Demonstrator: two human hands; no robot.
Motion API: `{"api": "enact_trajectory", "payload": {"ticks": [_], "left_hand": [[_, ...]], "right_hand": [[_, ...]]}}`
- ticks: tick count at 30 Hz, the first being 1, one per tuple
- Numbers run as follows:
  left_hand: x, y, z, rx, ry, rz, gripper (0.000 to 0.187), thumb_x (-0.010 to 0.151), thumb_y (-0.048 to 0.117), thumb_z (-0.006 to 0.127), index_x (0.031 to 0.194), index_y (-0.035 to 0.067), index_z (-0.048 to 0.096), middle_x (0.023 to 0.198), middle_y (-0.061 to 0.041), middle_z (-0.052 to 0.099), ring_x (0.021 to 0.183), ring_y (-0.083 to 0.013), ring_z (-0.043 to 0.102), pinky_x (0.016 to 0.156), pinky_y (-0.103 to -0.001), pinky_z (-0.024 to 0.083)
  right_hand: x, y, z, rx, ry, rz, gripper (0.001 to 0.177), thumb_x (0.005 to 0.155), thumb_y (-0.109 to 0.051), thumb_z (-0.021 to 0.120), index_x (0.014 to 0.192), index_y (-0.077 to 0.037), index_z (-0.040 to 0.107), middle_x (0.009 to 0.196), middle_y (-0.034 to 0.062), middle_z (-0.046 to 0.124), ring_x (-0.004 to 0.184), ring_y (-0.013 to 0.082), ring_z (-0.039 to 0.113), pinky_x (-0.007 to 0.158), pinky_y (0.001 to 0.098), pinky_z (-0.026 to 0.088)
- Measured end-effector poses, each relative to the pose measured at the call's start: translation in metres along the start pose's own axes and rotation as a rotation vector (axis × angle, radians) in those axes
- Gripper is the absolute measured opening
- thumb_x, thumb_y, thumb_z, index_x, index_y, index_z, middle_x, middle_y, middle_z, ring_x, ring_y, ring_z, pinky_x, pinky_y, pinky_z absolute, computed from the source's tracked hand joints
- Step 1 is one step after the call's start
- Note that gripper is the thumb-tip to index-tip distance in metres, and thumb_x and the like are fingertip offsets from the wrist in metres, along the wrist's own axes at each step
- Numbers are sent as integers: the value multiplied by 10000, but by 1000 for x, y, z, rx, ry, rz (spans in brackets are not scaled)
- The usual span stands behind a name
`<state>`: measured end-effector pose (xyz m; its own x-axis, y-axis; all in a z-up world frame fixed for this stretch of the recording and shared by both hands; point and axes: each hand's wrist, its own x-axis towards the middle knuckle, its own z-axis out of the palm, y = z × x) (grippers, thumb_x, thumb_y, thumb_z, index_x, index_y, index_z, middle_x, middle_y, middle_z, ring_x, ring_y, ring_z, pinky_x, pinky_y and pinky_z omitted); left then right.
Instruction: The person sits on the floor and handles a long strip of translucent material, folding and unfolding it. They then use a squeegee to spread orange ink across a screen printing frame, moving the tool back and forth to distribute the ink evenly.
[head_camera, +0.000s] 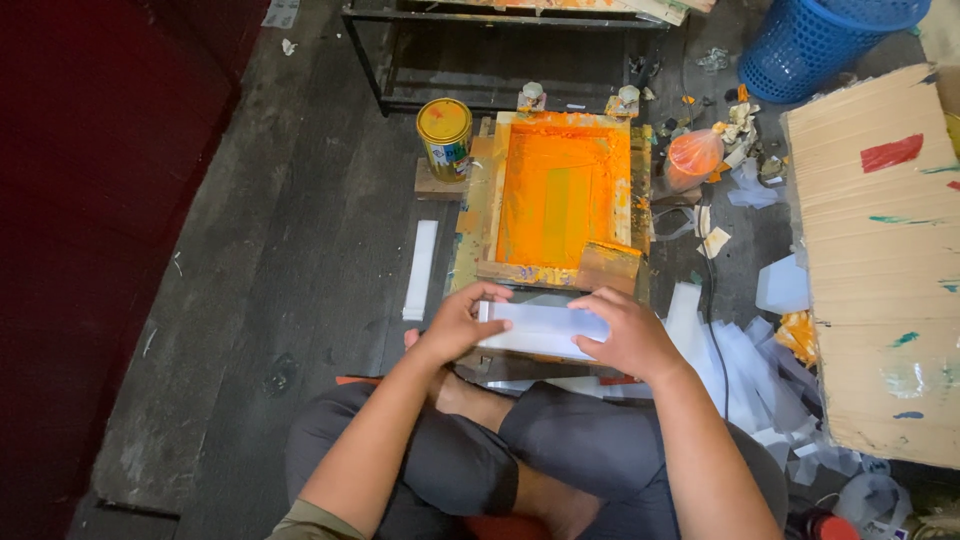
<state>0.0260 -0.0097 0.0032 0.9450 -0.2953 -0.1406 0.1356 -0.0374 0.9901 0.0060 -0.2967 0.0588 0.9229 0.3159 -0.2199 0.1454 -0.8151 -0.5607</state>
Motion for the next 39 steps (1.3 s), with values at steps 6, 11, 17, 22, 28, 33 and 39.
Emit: {"api": "enact_trajectory", "payload": {"ticks": [6,11,17,22,28,33,39], "left_hand": [[12,-33,-12,-201,105,-76,455,779,3,844,1209,45,703,984,-75,738,805,-100,705,782,-247,595],[3,-9,-7,-283,233,-104,414,803,0,835,1199,18,718,918,-76,744,811,-109,703,799,-260,589],[3,-11,-2,-479,365,-152,378,862,48,798,1228,18,711,1009,-102,767,903,-161,725,882,-325,588],[8,6,7,-705,398,-102,426,878,35,764,1287,-24,658,986,-129,757,873,-223,755,987,-473,572],[4,31,36,-798,395,-75,390,913,72,721,1289,-6,649,994,-118,737,892,-238,748,1005,-510,557],[11,-25,26,-679,432,-176,346,905,57,745,1235,-14,669,1025,-144,746,901,-287,753,970,-513,583],[5,-8,45,-601,367,-228,385,839,24,795,1216,21,717,1021,-117,773,892,-235,763,906,-425,618]], "right_hand": [[0,-4,-4,92,48,27,506,808,-310,790,1300,-263,683,1190,35,686,1139,313,676,922,475,576],[11,19,6,497,146,136,558,742,-174,839,1288,-199,726,1007,44,763,931,188,706,777,334,550],[24,58,26,1208,292,9,526,814,-39,739,1331,-8,645,974,130,752,843,182,725,690,281,590],[18,50,39,1634,188,-267,757,848,-314,718,1510,-43,469,1260,148,712,1089,210,705,891,358,606],[25,37,73,1712,232,-472,563,907,-367,646,1411,-130,559,1319,148,647,1170,302,637,934,432,550],[30,18,107,1472,513,-157,212,972,-166,639,1040,26,696,728,61,589,687,173,599,742,364,565],[20,-26,86,1189,422,-182,236,978,-226,661,904,-8,711,670,60,562,648,164,575,644,294,482]]}}
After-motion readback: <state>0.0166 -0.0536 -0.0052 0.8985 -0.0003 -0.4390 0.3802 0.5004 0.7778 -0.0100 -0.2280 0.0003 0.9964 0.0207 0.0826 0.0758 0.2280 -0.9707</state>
